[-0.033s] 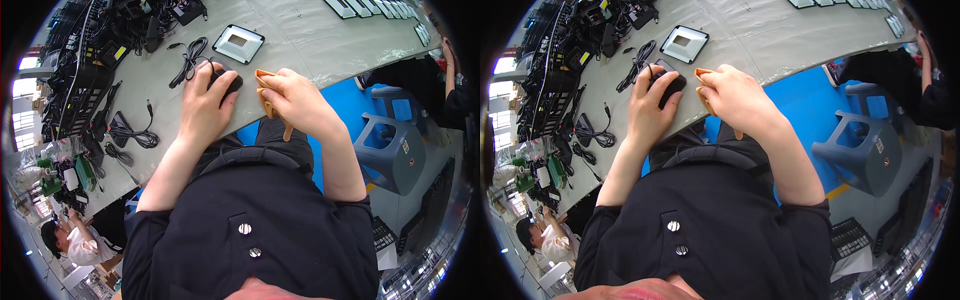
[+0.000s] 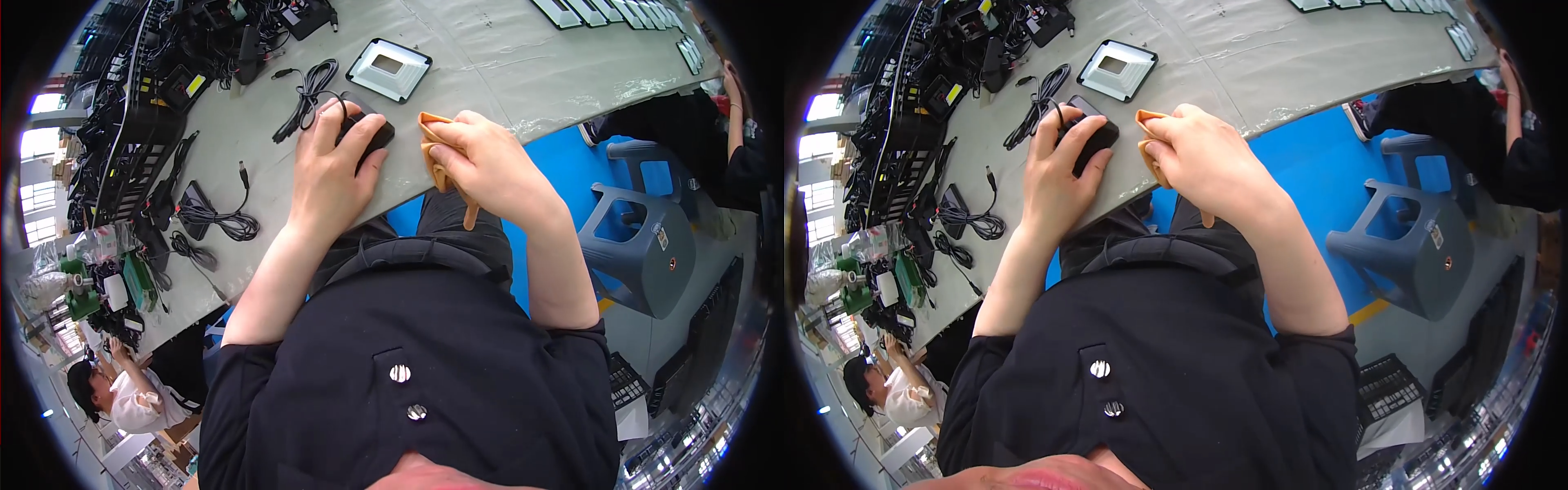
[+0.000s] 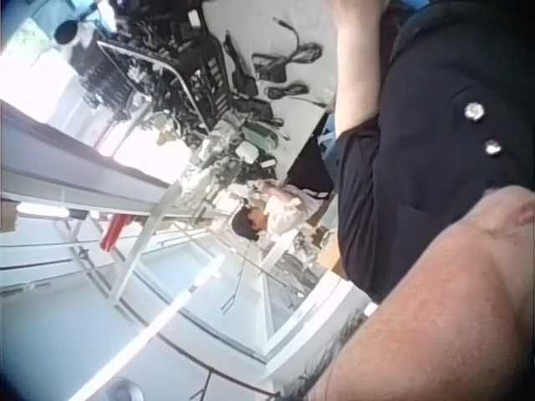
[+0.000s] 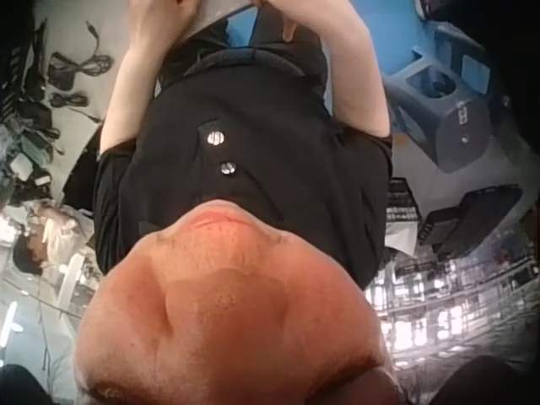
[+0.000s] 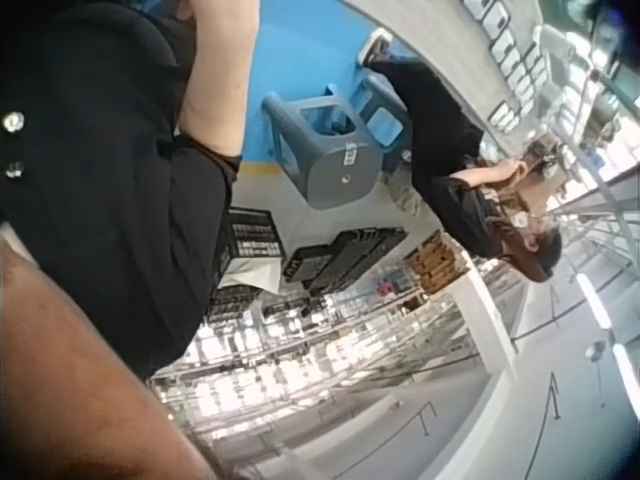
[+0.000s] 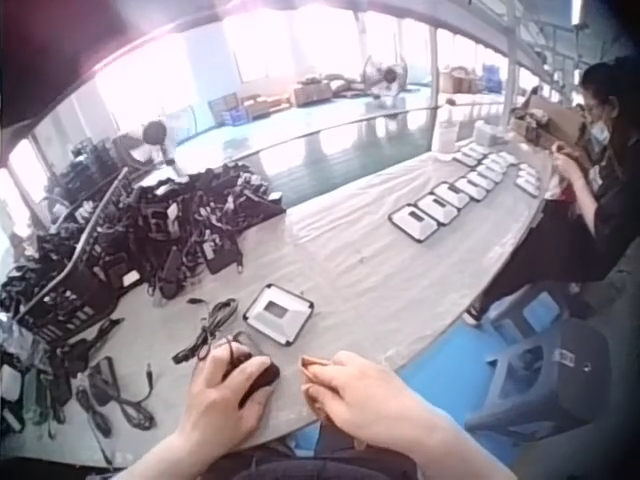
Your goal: Cleaning and arranging LED light components at an assembly workbench using a cloth.
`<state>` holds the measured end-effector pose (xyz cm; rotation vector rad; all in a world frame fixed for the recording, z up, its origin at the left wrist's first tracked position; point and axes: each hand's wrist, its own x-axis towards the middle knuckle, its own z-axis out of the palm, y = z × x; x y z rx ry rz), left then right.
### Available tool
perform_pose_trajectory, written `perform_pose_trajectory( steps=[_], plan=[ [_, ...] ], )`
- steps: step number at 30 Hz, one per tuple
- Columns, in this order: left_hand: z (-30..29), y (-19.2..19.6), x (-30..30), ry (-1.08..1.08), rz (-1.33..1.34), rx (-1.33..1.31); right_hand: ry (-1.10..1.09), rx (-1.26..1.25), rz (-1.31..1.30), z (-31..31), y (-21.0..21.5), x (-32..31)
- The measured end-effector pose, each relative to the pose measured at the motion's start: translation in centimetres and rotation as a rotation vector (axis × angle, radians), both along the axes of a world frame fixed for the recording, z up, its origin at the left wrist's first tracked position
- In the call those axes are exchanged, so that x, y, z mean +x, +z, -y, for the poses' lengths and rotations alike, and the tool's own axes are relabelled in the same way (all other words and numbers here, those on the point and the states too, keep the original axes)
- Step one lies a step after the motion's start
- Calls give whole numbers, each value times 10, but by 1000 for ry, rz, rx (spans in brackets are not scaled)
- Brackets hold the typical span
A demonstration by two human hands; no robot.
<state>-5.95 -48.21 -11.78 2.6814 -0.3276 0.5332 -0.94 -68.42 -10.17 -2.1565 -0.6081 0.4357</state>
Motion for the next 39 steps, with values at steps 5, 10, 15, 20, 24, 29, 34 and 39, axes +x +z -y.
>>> perform_pose_trajectory(
  steps=[5, 10, 15, 20, 24, 29, 34, 39],
  plan=[
    [-5, 0, 2, -36, 34, 90, -4, 60, 82, 10, -1, -8],
    [-28, 10, 1, -100, -42, 114, -28, 146, 88, 22, 5, -23],
    [-61, 4, -25, 105, -54, 367, -14, 152, 114, 34, 16, -39],
    [-111, 0, -54, 247, -66, 543, 19, 155, 99, 41, 20, -47],
    [-133, 2, -66, 337, -47, 604, 25, 159, 90, 36, 28, -52],
    [-159, 6, -80, 588, -123, 671, 84, 137, 39, 13, 40, -51],
    [-162, 33, -90, 499, -376, 301, 116, 123, 83, 8, 44, -49],
    [-176, 99, -105, 459, -139, 104, 42, 112, 11, 10, 53, -46]
  ],
)
